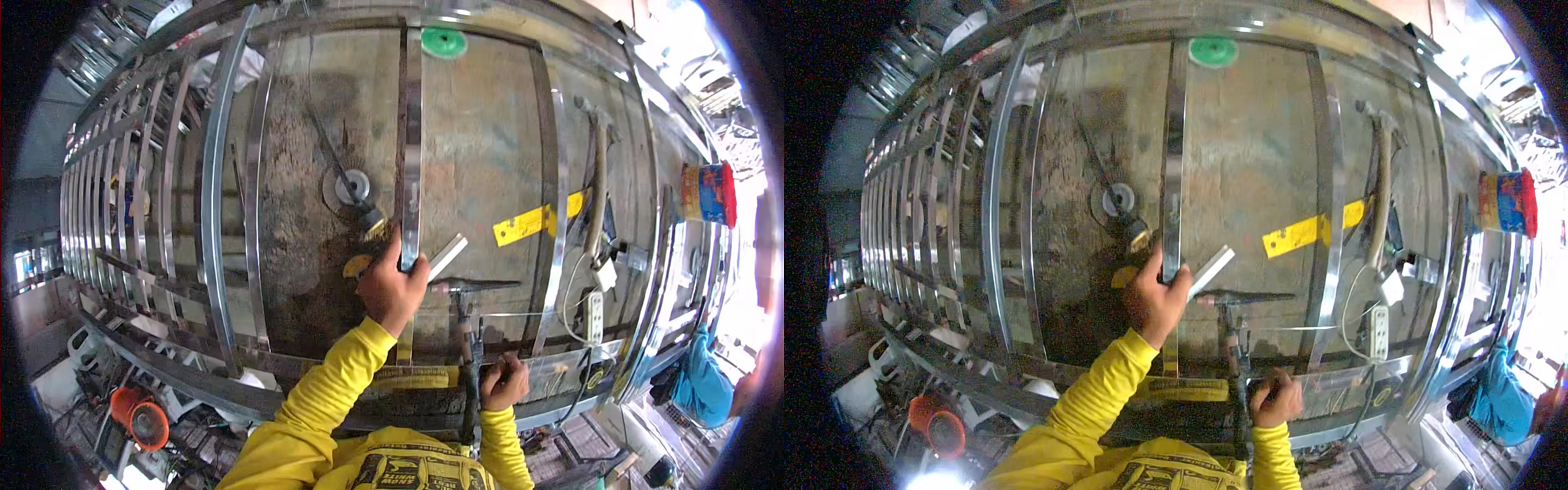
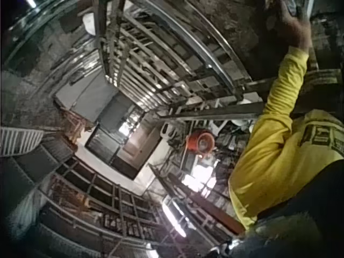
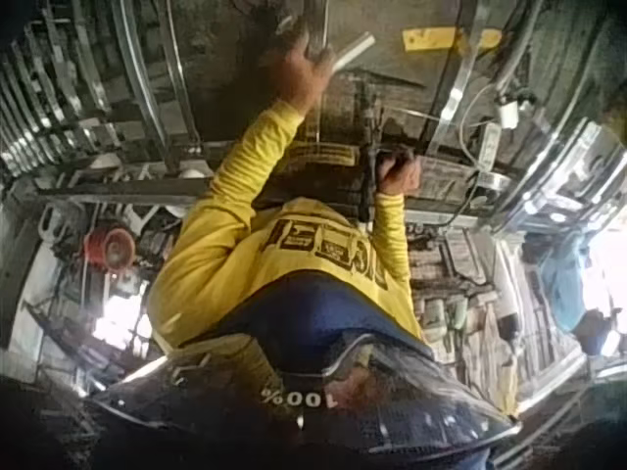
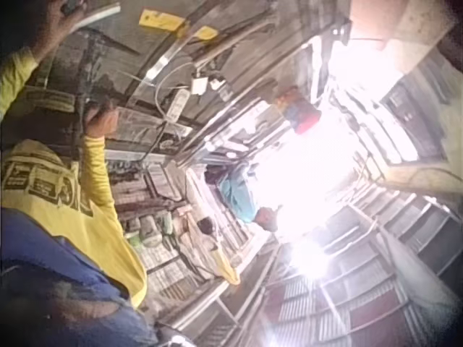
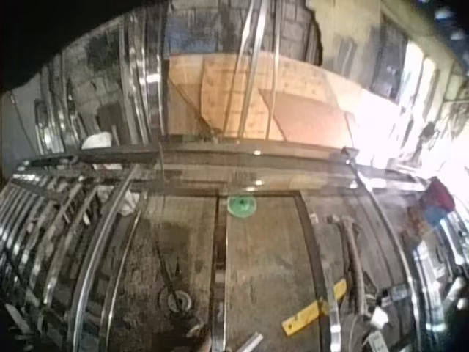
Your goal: The person welds a metal frame using a welding torch, measures the frame with a tape measure, and gathers metal bars before carrying them away.
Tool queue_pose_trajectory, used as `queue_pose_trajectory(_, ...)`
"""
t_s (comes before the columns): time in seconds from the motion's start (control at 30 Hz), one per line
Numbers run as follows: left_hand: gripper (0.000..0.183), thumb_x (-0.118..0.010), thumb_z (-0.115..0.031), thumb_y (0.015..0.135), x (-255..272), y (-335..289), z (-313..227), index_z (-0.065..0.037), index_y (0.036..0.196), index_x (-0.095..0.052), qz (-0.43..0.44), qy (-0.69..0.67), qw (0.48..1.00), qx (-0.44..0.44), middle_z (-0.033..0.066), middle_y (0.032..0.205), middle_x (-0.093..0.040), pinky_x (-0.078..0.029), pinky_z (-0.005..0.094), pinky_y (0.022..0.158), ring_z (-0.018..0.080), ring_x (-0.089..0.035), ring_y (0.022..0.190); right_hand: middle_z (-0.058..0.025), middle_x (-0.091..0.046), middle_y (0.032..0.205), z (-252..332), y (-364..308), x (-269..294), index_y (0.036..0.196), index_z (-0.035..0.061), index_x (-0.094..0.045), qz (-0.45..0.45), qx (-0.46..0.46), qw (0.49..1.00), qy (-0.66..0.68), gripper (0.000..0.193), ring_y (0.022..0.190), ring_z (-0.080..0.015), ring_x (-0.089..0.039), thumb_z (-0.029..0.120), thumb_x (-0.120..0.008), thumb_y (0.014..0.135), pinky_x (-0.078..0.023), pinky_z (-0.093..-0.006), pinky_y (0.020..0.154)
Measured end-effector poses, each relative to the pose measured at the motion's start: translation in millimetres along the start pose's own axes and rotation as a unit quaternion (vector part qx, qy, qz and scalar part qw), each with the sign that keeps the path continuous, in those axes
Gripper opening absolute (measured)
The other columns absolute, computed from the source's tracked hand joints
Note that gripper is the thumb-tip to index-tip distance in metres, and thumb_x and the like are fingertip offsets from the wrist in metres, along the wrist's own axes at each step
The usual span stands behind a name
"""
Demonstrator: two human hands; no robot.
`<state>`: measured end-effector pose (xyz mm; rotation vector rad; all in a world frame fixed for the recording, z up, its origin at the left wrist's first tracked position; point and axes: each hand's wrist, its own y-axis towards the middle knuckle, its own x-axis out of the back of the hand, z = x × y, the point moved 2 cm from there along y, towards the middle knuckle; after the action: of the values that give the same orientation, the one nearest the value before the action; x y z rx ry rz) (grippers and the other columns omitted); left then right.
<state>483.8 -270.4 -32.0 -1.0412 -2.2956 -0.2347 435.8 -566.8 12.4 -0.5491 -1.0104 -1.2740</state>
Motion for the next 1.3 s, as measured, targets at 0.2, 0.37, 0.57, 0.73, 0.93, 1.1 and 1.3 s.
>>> queue_pose_trajectory(0.2,0.059,-0.072,-0.030,0.084,5.0,6.4,-17.7,-0.009,0.138,-0.061,-0.046,-0.019,0.998,-0.050,0.0173,0.076,-0.070,-0.054,0.0451,0.058,0.0374,-0.069,0.065,-0.0190,-0.066,0.090,43.0,66.0,28.6,0.105,-0.0034,-0.064,-0.039,-0.035,0.993,0.103,0.021,0.077,-0.0364,-0.063,0.005,-0.057,0.088,-0.051,-0.0429,0.072)
queue_pose_trajectory(0.37,0.061,-0.073,-0.030,0.083,7.6,3.1,0.3,-0.009,0.138,-0.061,-0.029,-0.025,0.999,0.007,0.0177,0.079,-0.071,-0.054,0.0473,0.062,0.0392,-0.069,0.069,-0.0231,-0.062,0.102,130.3,271.4,-35.0,0.110,-0.0024,-0.065,-0.038,0.171,0.981,0.083,0.029,0.093,-0.0446,-0.059,0.008,-0.067,0.083,-0.049,-0.0484,0.081)
queue_pose_trajectory(0.57,0.046,-0.074,-0.031,0.082,5.0,4.9,-16.1,-0.006,0.121,-0.068,-0.003,0.001,1.000,-0.002,0.0184,0.080,-0.071,-0.055,0.0473,0.065,0.0419,-0.069,0.072,-0.0130,-0.056,0.142,172.8,526.2,-181.2,0.141,0.0139,-0.054,-0.027,0.279,0.952,-0.125,0.051,0.126,-0.0374,-0.055,0.019,-0.059,0.091,-0.045,-0.0480,0.107)
queue_pose_trajectory(0.73,0.047,-0.072,-0.032,0.089,6.1,5.5,-19.1,0.002,0.120,-0.066,0.045,0.003,0.999,0.015,0.0171,0.081,-0.071,-0.054,0.0392,0.061,0.0316,-0.070,0.067,-0.0105,-0.061,0.125,173.8,552.0,-204.5,0.122,0.0157,-0.062,-0.060,0.264,0.944,-0.187,0.031,0.118,-0.0331,-0.058,0.020,-0.060,0.092,-0.045,-0.0497,0.100)
queue_pose_trajectory(0.93,0.048,-0.070,-0.033,0.092,-8.8,-3.9,12.1,0.000,0.126,-0.063,0.059,-0.028,0.997,0.035,0.0164,0.084,-0.070,-0.054,0.0400,0.064,0.0302,-0.068,0.071,-0.0114,-0.064,0.123,143.3,490.1,-172.0,0.121,0.0145,-0.059,0.113,0.253,0.951,-0.138,0.029,0.117,-0.0331,-0.062,0.017,-0.061,0.092,-0.047,-0.0518,0.097)
queue_pose_trajectory(1.1,0.061,-0.073,-0.027,0.086,-9.0,-0.5,12.3,0.001,0.138,-0.058,0.063,-0.031,0.997,0.033,0.0190,0.092,-0.073,-0.058,0.0414,0.070,0.0351,-0.073,0.079,-0.0133,-0.066,0.116,100.8,483.5,-112.3,0.122,0.0121,-0.057,0.040,0.226,0.968,-0.102,0.032,0.111,-0.0366,-0.063,0.024,-0.065,0.093,-0.047,-0.0526,0.094)
queue_pose_trajectory(1.3,0.065,-0.073,-0.026,0.087,6.5,5.2,-10.9,0.003,0.142,-0.054,0.067,-0.007,0.997,0.024,0.0244,0.118,-0.070,-0.058,0.0402,0.084,0.0358,-0.072,0.101,-0.0197,-0.065,0.111,88.0,526.7,-81.7,0.115,0.0101,-0.058,-0.036,0.147,0.988,-0.016,0.031,0.106,-0.0444,-0.062,0.025,-0.068,0.091,-0.050,-0.0520,0.089)
